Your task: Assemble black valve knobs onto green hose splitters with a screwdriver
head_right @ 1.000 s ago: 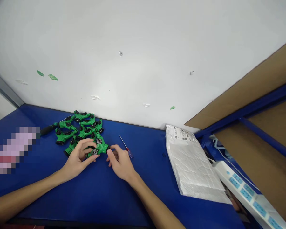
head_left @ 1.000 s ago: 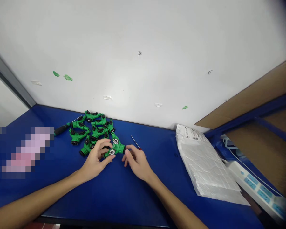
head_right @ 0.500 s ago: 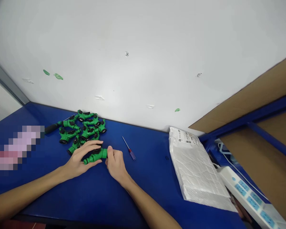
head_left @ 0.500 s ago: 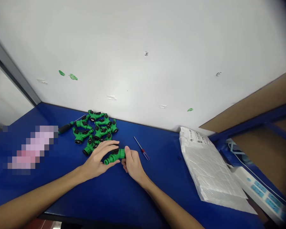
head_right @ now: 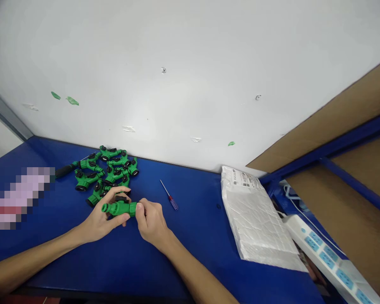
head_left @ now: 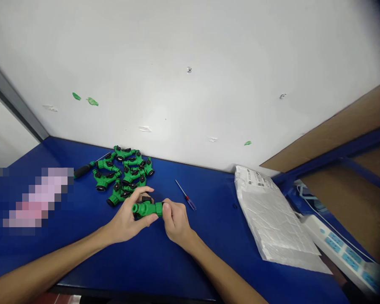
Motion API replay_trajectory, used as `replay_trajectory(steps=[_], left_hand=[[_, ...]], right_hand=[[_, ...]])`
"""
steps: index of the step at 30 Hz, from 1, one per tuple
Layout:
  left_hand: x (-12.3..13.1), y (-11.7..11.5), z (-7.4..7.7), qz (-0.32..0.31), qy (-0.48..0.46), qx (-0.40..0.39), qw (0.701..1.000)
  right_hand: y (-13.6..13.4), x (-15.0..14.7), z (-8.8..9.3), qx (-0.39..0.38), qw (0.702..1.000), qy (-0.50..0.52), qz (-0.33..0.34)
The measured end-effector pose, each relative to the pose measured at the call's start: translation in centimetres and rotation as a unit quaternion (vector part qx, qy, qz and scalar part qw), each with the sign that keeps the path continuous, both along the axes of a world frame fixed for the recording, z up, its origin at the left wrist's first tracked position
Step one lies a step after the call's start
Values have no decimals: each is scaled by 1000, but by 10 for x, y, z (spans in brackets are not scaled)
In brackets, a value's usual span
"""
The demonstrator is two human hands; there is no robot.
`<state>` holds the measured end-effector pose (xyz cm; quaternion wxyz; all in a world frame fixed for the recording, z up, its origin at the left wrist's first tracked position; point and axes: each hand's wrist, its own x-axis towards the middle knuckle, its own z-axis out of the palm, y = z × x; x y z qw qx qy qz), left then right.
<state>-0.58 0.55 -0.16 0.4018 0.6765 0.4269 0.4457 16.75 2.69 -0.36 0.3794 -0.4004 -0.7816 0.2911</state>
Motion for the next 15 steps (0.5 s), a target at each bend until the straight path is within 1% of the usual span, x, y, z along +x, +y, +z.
replay_trajectory(steps=[2, 4, 6, 8, 11, 13, 15], left_hand=[[0, 1, -1, 9, -2, 30, 1000], [1, 2, -3, 20, -7, 54, 998], [4, 2, -4, 33, -15, 25, 999], [7, -1, -4, 34, -33, -32, 998], [11, -8, -3, 15, -83, -100, 991], [12, -12, -4, -11, -112, -136, 984], [12, -15, -8, -50, -138, -170, 974]], right_hand=[[-1, -2, 3, -41, 999, -6, 12], [-3, -6, 2, -104, 994, 2, 14], [-6, -8, 0, -139, 990, 30, 7], [-8, -10, -4, -123, 990, 61, -2], [-11, -11, -7, -57, 995, 86, -15], [-13, -12, -8, -25, 996, 81, -17], [-13, -11, -9, 2, 998, 65, -18]])
